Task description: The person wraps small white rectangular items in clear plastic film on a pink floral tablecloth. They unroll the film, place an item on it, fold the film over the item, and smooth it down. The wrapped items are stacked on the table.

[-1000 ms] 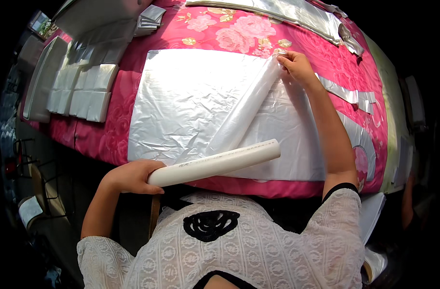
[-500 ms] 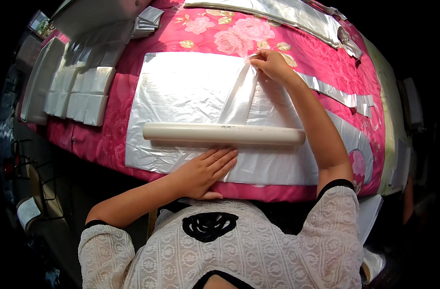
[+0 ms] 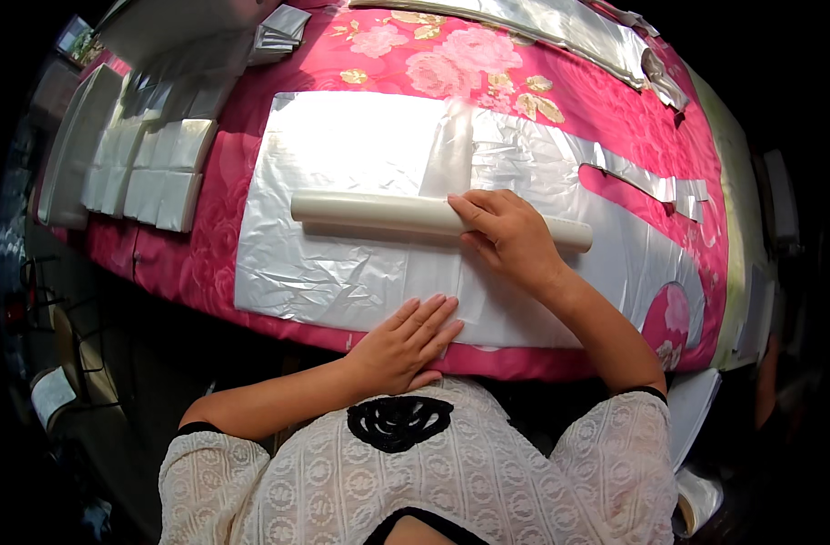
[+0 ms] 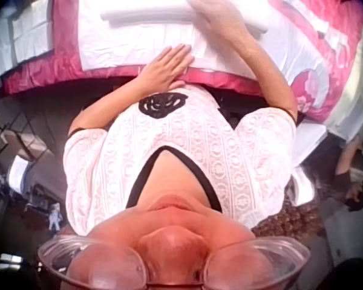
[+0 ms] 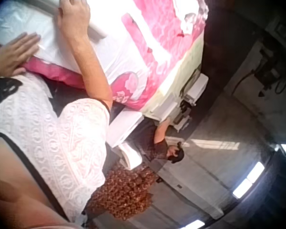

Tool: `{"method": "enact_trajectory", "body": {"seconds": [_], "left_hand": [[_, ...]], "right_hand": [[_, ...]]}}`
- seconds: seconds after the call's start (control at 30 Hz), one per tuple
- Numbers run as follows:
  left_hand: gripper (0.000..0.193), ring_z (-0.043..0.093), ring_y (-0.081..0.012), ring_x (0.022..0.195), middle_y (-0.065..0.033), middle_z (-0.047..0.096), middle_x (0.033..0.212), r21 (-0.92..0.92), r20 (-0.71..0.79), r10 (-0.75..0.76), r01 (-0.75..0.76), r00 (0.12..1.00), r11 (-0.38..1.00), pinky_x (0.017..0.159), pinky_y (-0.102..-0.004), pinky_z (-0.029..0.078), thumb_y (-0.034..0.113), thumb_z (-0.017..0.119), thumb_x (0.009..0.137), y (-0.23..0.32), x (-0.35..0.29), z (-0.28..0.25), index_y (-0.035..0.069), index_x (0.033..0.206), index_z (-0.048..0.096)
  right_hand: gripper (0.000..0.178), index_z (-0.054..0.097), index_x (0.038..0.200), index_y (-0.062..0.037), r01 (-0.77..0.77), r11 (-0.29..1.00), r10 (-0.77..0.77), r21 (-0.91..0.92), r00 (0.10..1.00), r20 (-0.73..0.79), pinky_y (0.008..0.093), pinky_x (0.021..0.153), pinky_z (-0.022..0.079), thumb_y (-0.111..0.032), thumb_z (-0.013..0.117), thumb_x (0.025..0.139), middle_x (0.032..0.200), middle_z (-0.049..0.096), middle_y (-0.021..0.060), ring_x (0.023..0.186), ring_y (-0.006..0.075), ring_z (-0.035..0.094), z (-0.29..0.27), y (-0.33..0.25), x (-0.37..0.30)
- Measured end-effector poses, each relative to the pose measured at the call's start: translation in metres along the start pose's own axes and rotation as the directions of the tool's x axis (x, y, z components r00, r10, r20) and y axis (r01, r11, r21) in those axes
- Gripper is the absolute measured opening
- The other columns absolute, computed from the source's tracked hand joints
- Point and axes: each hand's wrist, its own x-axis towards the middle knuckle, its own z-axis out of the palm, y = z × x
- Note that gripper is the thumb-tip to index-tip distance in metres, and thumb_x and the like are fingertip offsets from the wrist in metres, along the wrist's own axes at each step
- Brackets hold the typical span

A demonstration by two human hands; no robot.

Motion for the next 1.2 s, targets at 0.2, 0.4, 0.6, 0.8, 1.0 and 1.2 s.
{"method": "enact_trajectory", "body": {"seconds": [0.2, 0.4, 0.6, 0.8, 1.0, 1.2], "left_hand": [[0.068, 0.026, -0.0327, 0.134, -0.0197, 0.029, 0.143, -0.019, -0.015, 0.042, -0.042, 0.999, 0.999, 0.109, -0.0448, 0.02, 0.043, 0.052, 0.083, -0.003, 0.002, -0.002, 0.0, 0.134, 0.037], [0.055, 0.043, -0.0303, 0.123, -0.0168, 0.042, 0.133, -0.133, -0.187, 0.105, -0.131, 0.977, 0.982, 0.102, -0.0413, 0.036, 0.02, 0.065, 0.077, -0.022, -0.011, -0.007, -0.003, 0.123, 0.046], [0.028, 0.054, -0.0271, 0.11, -0.0132, 0.057, 0.115, -0.09, -0.304, 0.196, -0.233, 0.932, 0.968, 0.094, -0.0382, 0.045, 0.012, 0.062, 0.077, -0.032, -0.011, -0.006, -0.001, 0.102, 0.058], [0.055, 0.048, -0.0282, 0.119, -0.0149, 0.053, 0.121, -0.35, -0.345, 0.113, -0.239, 0.932, 0.906, 0.099, -0.04, 0.04, 0.033, 0.067, 0.075, -0.042, 0.003, -0.041, -0.002, 0.114, 0.053], [0.098, 0.043, -0.0302, 0.122, -0.0164, 0.046, 0.13, -0.095, -0.068, 0.055, -0.062, 0.996, 0.994, 0.106, -0.0431, 0.03, 0.052, 0.074, 0.059, -0.067, 0.019, -0.054, -0.001, 0.132, 0.037], [0.104, 0.047, -0.0311, 0.118, -0.0151, 0.051, 0.124, -0.377, -0.025, -0.024, 0.013, 0.999, 0.926, 0.101, -0.0397, 0.035, 0.045, 0.08, 0.056, -0.075, 0.026, -0.069, -0.001, 0.136, 0.031]], "right_hand": [[0.043, 0.056, 0.121, -0.0097, -0.221, 0.974, 0.219, -0.048, 0.975, -0.048, 0.0358, 0.089, 0.043, -0.009, 0.064, 0.079, 0.111, 0.059, 0.0093, 0.102, 0.0274, 0.053, -0.02, 0.084, 0.067], [0.037, 0.059, 0.11, -0.0038, 0.065, 0.996, -0.074, -0.058, 0.984, -0.161, 0.0358, 0.091, 0.042, -0.002, 0.062, 0.073, 0.106, 0.059, 0.0103, 0.105, 0.027, 0.052, -0.011, 0.038, 0.045], [0.042, 0.057, 0.108, -0.0016, 0.201, 0.966, -0.226, 0.162, 0.963, 0.15, 0.0365, 0.094, 0.042, 0.001, 0.057, 0.066, 0.116, 0.053, 0.0124, 0.11, 0.0299, 0.049, 0.013, -0.022, -0.028], [0.042, 0.059, 0.108, -0.0032, 0.092, 0.986, -0.094, 0.14, 0.996, 0.006, 0.0366, 0.088, 0.046, 0.004, 0.06, 0.067, 0.113, 0.057, 0.0106, 0.104, 0.0295, 0.053, 0.028, -0.024, -0.035], [0.038, 0.063, 0.102, -0.0061, 0.062, 0.98, -0.043, 0.187, 0.994, -0.104, 0.0352, 0.079, 0.049, 0.007, 0.061, 0.066, 0.105, 0.06, 0.0087, 0.095, 0.0285, 0.056, 0.03, -0.025, -0.033], [0.026, 0.067, 0.096, -0.0064, -0.037, 0.978, 0.051, 0.203, 0.997, -0.064, 0.0319, 0.072, 0.05, 0.002, 0.062, 0.072, 0.091, 0.064, 0.0071, 0.085, 0.0249, 0.06, 0.018, -0.02, -0.032]]}}
